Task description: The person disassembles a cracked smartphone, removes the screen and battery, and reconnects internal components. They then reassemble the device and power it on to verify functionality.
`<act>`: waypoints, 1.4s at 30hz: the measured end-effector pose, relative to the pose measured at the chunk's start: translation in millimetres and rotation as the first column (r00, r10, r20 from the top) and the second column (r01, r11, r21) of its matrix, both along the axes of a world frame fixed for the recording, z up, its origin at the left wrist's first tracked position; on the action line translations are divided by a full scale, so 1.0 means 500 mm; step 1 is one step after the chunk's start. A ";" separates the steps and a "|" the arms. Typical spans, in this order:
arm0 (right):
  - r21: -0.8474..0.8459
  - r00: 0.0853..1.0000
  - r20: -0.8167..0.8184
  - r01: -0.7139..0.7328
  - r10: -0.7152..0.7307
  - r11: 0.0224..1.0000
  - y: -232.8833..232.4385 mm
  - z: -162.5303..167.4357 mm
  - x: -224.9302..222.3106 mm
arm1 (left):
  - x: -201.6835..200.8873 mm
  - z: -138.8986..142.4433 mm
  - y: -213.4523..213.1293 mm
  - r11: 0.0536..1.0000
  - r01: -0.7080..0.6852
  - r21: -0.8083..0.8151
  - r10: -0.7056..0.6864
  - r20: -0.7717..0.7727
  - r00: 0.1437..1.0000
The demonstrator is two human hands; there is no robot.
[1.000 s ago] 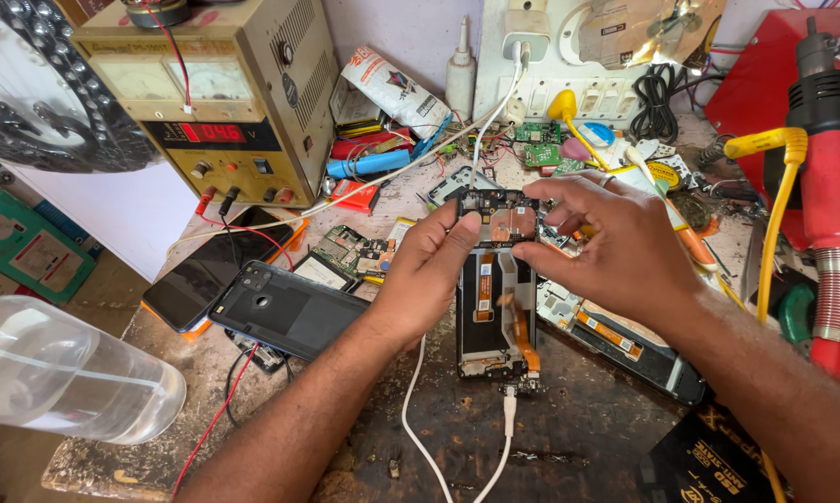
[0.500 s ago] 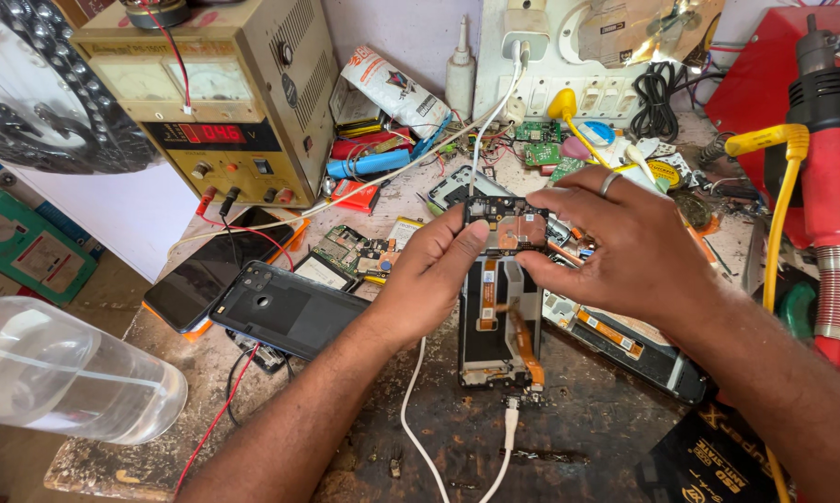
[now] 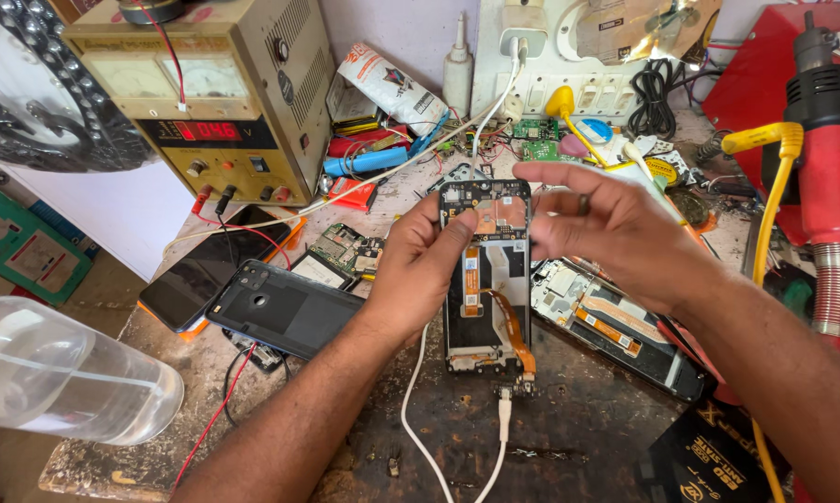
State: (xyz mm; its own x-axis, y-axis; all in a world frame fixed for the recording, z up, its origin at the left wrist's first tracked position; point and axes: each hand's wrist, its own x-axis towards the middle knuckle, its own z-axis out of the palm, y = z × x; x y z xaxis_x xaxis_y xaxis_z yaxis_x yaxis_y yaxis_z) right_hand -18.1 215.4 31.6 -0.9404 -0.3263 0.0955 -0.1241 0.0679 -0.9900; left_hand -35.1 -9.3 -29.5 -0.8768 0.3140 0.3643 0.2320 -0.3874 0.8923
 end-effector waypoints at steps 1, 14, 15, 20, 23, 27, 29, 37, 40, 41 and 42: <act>0.021 0.999 -0.038 0.008 -0.007 1.000 -0.006 -0.002 0.001 | 0.000 0.000 0.000 1.000 -0.015 -0.013 0.014 -0.018 1.000; 0.029 0.952 -0.274 0.146 -0.132 0.989 -0.062 -0.011 0.034 | 0.026 0.009 0.009 0.998 0.045 -0.047 -0.053 -0.182 0.982; 0.038 0.949 -0.279 0.166 -0.149 0.985 -0.063 -0.011 0.034 | 0.029 0.009 0.008 0.997 0.043 -0.064 -0.055 -0.193 0.980; 0.024 0.963 -0.227 0.156 -0.147 0.987 -0.057 -0.005 0.036 | 0.037 0.016 0.003 0.993 0.063 -0.100 -0.085 -0.229 0.970; 0.015 0.964 -0.224 0.154 -0.147 0.988 -0.056 -0.002 0.038 | 0.043 0.026 -0.001 0.991 0.083 -0.109 -0.108 -0.247 0.963; 0.020 0.962 -0.239 0.136 -0.128 0.990 -0.051 -0.002 0.037 | 0.046 0.035 -0.002 0.990 0.097 -0.105 -0.122 -0.268 0.956; 0.030 0.965 -0.232 0.129 -0.118 0.991 -0.049 -0.002 0.034 | 0.047 0.037 -0.002 0.986 0.098 -0.133 -0.115 -0.123 0.986; 0.011 0.969 -0.244 0.050 -0.046 0.999 -0.044 0.001 0.030 | 0.042 0.035 0.003 0.987 0.151 -0.056 -0.150 0.023 0.988; 0.024 0.966 -0.252 0.071 -0.063 0.997 -0.045 -0.002 0.032 | 0.043 0.032 0.003 0.986 0.152 -0.067 -0.151 0.015 0.988; 0.034 0.966 -0.247 0.089 -0.078 0.995 -0.046 -0.003 0.031 | 0.043 0.031 0.001 0.986 0.142 -0.085 -0.141 0.020 0.990; 0.045 0.966 -0.243 0.107 -0.093 0.993 -0.046 -0.004 0.030 | 0.042 0.030 0.001 0.986 0.133 -0.104 -0.131 0.024 0.991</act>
State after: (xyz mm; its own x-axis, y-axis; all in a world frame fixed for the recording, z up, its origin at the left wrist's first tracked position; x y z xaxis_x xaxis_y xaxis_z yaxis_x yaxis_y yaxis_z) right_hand -3.0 192.6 29.8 -0.9204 -0.2431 0.3061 -0.3470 0.1478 -0.9261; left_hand -13.9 -8.9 -14.6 -0.8309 0.4631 0.3084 0.1694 -0.3174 0.9330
